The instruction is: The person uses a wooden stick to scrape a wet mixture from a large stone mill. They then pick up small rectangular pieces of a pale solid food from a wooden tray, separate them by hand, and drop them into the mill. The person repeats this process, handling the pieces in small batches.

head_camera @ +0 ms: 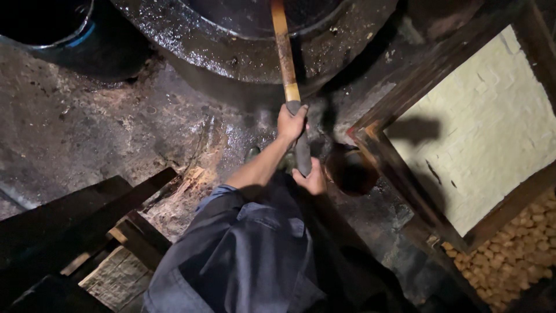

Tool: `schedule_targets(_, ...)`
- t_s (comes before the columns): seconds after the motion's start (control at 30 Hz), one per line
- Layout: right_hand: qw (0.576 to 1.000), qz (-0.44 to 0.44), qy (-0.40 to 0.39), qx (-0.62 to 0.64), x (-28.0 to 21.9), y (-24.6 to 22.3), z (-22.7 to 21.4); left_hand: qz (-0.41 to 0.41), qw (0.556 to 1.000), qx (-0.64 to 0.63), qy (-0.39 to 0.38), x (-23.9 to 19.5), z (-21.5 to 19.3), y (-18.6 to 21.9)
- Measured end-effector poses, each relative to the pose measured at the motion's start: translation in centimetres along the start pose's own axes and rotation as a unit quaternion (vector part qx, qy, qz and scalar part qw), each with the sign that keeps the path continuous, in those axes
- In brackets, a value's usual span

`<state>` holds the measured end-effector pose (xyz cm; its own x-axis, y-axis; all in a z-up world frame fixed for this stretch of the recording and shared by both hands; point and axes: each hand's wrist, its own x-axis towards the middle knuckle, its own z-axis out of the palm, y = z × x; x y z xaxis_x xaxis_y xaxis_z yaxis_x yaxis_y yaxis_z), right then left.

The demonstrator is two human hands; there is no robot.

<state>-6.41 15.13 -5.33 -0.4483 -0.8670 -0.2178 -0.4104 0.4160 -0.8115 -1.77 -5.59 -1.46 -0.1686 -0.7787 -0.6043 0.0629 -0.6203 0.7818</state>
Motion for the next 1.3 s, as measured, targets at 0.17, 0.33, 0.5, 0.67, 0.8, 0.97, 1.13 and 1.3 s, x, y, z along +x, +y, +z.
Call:
schedule_targets(0.17, 0.986, 0.145, -0.075, -0.020, -2.4, 1.5, 1.4, -0.033, 0.999, 0.032, 0.025, 0.5, -2.1, -4.2)
schedule_targets(0.33, 0.992, 0.102, -0.028, 0.061, -2.1, -3.2, 1.2, -0.026, 0.999, 0.019, 0.012, 0.3, -1.9, -1.8)
schedule_targets(0.5, 0.987, 0.156, -0.025, -0.012, 0.7, -9.2, -0.5, 0.056, 0.998, -0.015, -0.017, 0.2, -0.6, 4.9)
schedule_targets(0.67, 0.991, -0.077, 0.066, -0.087, 3.3, -12.9, -1.0, 0.091, 0.992, -0.058, -0.065, 2.0, -0.5, 7.6)
schedule_targets(0.8, 0.997, 0.076, -0.017, -0.001, 3.1, -14.3, -0.6, -0.003, 1.000, -0.013, 0.000, 4.0, -1.9, 5.1)
schedule_targets(0.97, 0.979, 0.185, -0.054, 0.061, 2.9, -15.4, 1.0, -0.032, 0.998, 0.047, 0.026, 5.7, -3.9, 3.1)
schedule_targets(1.13, 0.994, 0.106, -0.026, -0.020, 3.1, -13.4, 2.7, -0.045, 0.997, 0.055, 0.041, 5.9, -5.1, 2.7)
schedule_targets(1.3, 0.992, 0.103, -0.024, -0.067, 1.2, -10.9, 3.0, -0.001, 0.999, 0.027, -0.023, 3.9, -5.9, 2.5)
